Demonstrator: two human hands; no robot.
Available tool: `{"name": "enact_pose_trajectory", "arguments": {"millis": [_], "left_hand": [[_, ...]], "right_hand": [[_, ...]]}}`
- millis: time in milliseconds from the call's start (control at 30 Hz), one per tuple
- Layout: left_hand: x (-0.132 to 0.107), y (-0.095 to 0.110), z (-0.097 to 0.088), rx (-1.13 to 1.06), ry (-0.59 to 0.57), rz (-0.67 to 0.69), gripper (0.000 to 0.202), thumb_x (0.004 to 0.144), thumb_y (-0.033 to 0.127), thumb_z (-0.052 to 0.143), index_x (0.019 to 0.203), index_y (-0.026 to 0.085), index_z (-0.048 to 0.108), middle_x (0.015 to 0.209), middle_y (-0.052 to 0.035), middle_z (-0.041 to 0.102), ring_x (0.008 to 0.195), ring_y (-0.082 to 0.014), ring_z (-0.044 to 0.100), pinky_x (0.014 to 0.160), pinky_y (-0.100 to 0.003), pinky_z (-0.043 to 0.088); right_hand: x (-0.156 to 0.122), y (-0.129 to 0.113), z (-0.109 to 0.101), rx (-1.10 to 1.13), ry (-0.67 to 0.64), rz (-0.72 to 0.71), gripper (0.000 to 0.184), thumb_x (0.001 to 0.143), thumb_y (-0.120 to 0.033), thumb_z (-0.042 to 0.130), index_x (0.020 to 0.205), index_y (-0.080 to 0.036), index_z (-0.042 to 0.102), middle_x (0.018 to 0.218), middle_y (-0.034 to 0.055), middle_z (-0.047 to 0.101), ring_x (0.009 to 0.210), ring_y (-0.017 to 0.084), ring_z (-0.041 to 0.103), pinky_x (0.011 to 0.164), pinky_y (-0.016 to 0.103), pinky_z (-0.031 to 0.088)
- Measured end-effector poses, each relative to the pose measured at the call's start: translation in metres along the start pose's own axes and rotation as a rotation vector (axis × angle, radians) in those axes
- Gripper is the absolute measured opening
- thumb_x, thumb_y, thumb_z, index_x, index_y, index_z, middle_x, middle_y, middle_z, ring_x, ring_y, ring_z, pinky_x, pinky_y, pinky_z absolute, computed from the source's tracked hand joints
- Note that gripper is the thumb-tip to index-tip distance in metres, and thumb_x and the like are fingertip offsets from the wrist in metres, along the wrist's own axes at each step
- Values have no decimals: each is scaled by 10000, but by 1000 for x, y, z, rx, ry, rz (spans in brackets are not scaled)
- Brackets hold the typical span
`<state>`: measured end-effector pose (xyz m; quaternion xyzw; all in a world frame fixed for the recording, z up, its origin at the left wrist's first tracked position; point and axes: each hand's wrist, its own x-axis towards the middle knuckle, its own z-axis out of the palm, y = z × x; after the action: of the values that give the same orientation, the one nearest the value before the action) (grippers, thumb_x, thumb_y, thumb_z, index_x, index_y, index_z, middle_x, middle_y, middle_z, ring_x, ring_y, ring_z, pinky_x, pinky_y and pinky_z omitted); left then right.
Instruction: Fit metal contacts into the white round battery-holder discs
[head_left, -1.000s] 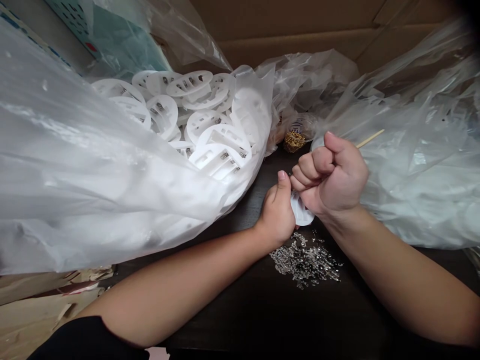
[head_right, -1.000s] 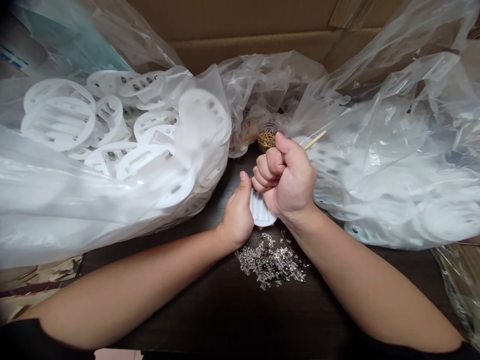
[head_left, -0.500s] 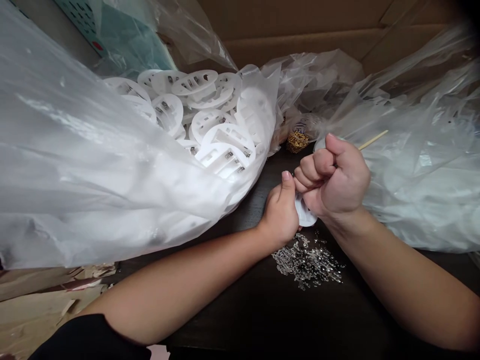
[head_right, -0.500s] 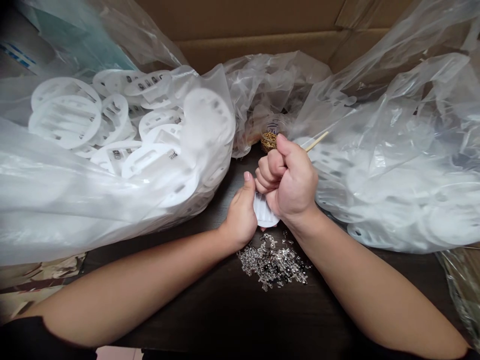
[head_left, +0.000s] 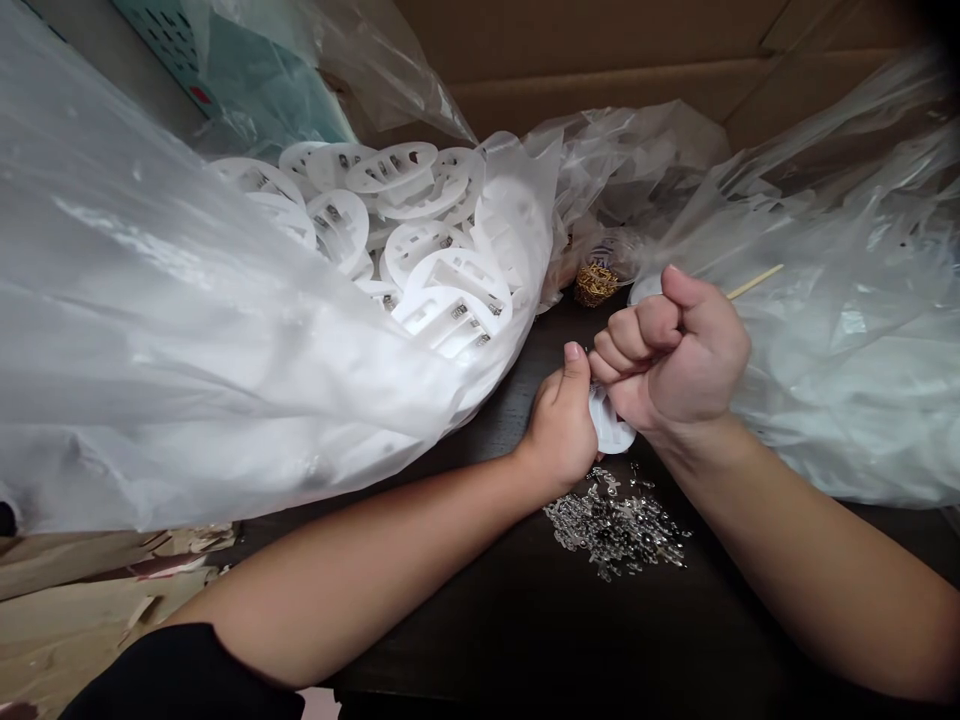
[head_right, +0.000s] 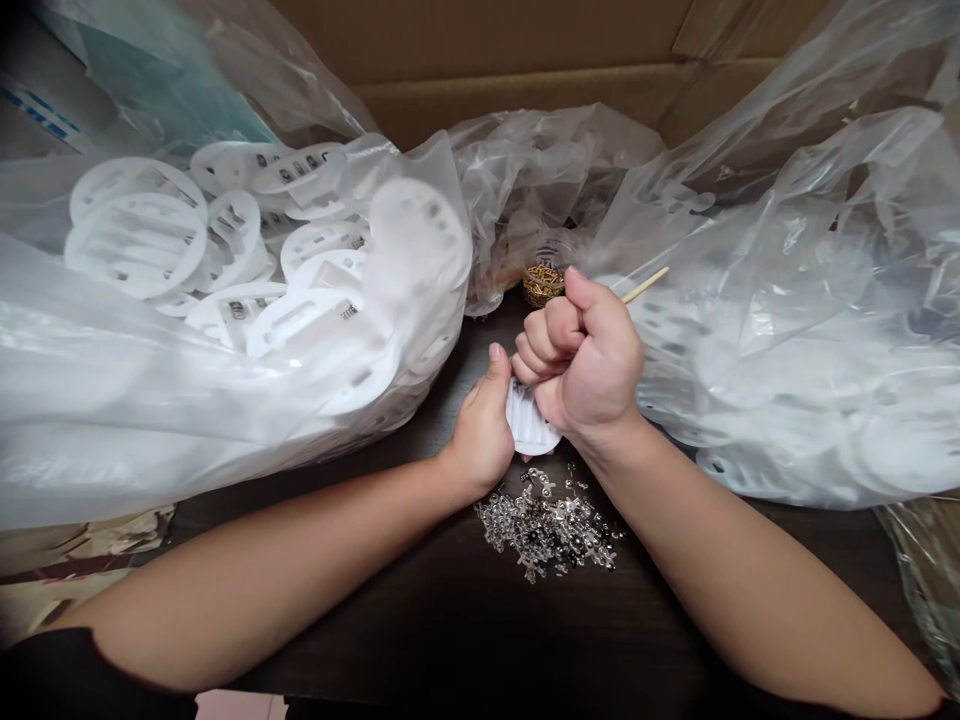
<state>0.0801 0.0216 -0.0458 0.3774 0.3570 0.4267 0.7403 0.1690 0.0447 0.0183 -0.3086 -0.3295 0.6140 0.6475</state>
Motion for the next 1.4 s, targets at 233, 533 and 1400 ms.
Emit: {"name": "enact_pose_trajectory", "arguments": {"millis": [233, 533, 1400], "left_hand": [[-2, 7, 2, 86, 35, 11, 704, 916, 819, 292, 678, 190, 503, 567, -14, 526, 526, -122, 482, 491, -258, 365], [-3, 7, 2, 131, 43, 3, 703, 940, 796, 250, 693, 197, 523, 526, -4, 508, 500, -127, 492, 473, -258, 372], [-2, 4, 0, 81, -18, 55, 687, 931, 801, 282, 713, 188, 506, 557, 3, 499, 476, -107, 469, 450, -241, 343]], "right_hand": [[1, 3, 2, -56, -39, -25, 567, 868, -384, 576, 479, -208, 202, 422, -58, 135, 354, 74, 112, 346, 244, 123], [0, 7, 6, -86, -16, -72, 563, 843, -369, 596, 450, -203, 228, 392, -52, 155, 342, 68, 129, 337, 244, 124], [-2, 5, 0, -51, -16, -60, 565, 863, -384, 574, 478, -210, 199, 415, -55, 147, 357, 76, 116, 357, 257, 124]]}}
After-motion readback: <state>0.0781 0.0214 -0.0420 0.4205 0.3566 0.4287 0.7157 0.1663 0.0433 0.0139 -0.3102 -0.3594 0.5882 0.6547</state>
